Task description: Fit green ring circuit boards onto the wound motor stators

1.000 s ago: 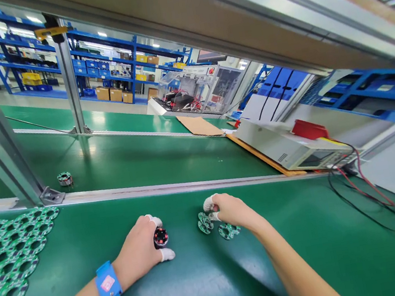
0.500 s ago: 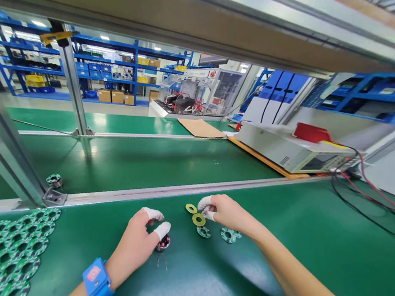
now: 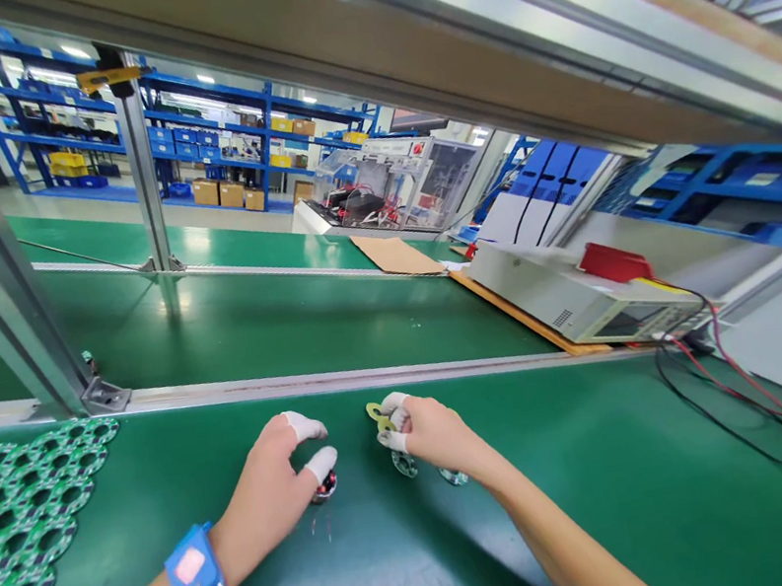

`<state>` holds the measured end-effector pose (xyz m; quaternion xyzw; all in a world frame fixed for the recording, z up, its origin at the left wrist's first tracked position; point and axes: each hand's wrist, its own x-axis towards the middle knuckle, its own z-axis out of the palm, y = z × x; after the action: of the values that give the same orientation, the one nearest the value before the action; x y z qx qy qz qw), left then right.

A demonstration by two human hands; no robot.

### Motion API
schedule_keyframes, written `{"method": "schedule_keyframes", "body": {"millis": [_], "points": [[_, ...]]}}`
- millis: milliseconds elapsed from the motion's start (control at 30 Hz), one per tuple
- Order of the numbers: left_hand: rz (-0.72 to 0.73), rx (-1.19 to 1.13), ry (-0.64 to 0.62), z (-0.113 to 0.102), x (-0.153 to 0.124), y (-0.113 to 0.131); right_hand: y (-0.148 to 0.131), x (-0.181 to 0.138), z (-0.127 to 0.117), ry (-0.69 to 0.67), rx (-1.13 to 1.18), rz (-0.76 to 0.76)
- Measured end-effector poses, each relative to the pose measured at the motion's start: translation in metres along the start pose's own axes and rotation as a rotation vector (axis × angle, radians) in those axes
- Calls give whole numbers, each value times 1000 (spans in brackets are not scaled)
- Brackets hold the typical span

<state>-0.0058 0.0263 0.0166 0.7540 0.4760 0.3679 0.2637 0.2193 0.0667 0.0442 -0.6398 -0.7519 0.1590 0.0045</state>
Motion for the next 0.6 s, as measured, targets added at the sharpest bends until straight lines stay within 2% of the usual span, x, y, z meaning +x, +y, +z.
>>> {"method": "schedule_keyframes", "body": {"millis": [133, 200, 267, 333, 400, 500, 600], "points": [[329, 297, -60, 6, -8, 8, -17, -10, -4, -331, 654, -207], [383, 360, -64, 6, -10, 10, -28, -13, 2, -435, 862, -240], [341, 339, -34, 5, -9, 10, -38, -14, 10, -427, 943, -220], [236, 240, -8, 3, -7, 9, -44, -15, 17, -338, 978, -185], [117, 101, -18, 1, -5, 8, -46, -17, 21, -153, 928, -201], [-25, -63, -72, 0, -1, 6, -47, -23, 23, 180, 623, -365], [-98, -145, -111, 2, 1, 6, -48, -30, 25, 402, 315, -493]]}}
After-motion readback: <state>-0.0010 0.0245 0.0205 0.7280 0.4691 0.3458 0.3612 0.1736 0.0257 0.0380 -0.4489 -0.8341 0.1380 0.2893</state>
